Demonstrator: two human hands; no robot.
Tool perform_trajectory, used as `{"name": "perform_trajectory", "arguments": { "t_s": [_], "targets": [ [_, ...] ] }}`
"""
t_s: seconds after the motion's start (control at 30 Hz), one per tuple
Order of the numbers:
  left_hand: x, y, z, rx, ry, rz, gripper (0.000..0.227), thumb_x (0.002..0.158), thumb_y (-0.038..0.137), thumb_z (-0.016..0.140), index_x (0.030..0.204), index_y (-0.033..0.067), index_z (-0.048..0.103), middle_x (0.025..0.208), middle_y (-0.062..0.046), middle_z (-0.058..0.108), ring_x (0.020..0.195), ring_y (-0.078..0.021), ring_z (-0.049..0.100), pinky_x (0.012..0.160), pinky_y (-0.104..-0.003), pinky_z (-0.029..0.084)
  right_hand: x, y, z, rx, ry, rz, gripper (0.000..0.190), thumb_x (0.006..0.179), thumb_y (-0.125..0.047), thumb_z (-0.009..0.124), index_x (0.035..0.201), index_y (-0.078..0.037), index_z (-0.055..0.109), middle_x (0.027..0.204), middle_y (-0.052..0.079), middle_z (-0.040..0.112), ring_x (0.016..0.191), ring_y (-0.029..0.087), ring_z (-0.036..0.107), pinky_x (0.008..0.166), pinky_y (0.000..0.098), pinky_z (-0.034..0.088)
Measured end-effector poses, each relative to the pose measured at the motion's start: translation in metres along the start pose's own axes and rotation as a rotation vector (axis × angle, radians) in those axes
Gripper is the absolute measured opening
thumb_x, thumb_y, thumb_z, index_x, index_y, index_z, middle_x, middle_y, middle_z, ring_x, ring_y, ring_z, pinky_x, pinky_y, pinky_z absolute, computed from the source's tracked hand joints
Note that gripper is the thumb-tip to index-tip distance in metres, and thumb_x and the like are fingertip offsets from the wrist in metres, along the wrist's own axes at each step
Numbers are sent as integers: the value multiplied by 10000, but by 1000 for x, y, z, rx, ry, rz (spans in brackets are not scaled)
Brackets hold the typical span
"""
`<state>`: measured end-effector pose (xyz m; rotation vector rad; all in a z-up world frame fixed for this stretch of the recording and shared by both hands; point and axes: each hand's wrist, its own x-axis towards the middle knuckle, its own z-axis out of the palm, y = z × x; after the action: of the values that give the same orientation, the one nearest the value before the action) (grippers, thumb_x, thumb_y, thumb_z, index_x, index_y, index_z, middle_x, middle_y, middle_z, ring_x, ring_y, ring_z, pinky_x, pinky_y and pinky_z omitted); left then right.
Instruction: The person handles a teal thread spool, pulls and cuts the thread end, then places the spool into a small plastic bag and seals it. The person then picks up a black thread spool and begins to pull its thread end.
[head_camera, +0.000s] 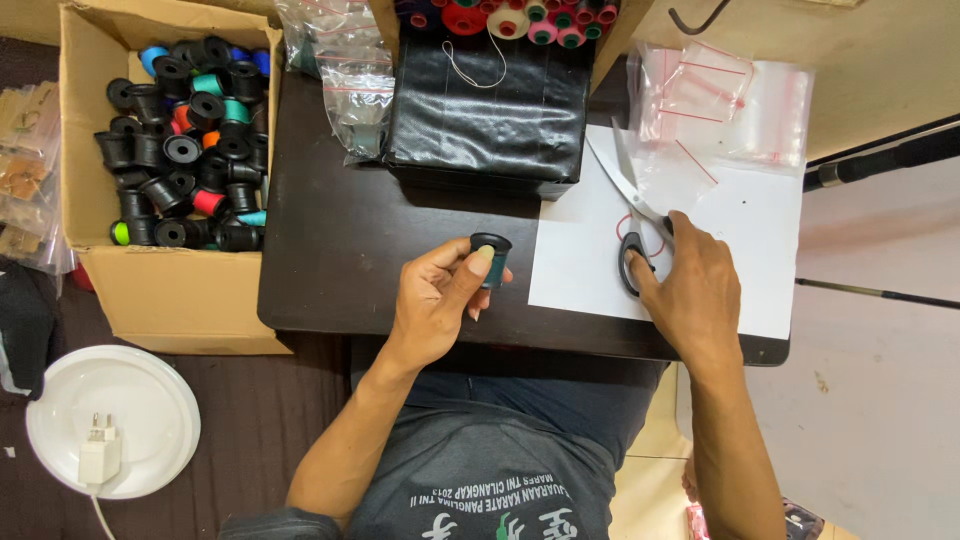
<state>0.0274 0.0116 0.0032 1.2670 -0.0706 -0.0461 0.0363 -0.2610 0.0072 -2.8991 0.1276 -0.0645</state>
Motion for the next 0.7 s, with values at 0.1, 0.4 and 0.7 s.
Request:
{"name": "perform_trajectory", "arguments": {
  "t_s": [0.1,0.4,0.7],
  "targets": [
    [-1,-4,2,11,-1,-5,278,1028,187,619,1052,-66,733,529,-125,601,469,-118,558,414,-243,515,0,-4,-6,-7,-3,7,618,872,-274,851,1356,67,673,1032,263,729,998,392,706,801,473,590],
    [-6,-21,19,18,37,-46,250,1015,186,647,1105,-30,735,666,-152,698,536,-112,603,447,-225,527,-22,-47,-19,726,146,-213,241,912,-113,810,1111,-1,733,921,141,717,817,286,700,754,374,588],
    [-10,-25,29,73,57,26,261,1003,193,678,1157,-8,741,716,-150,727,573,-124,644,457,-239,548,-33,-94,-1,1116,99,-152,155,940,-59,739,1050,23,667,851,99,641,749,182,640,715,344,570]
  ]
}}
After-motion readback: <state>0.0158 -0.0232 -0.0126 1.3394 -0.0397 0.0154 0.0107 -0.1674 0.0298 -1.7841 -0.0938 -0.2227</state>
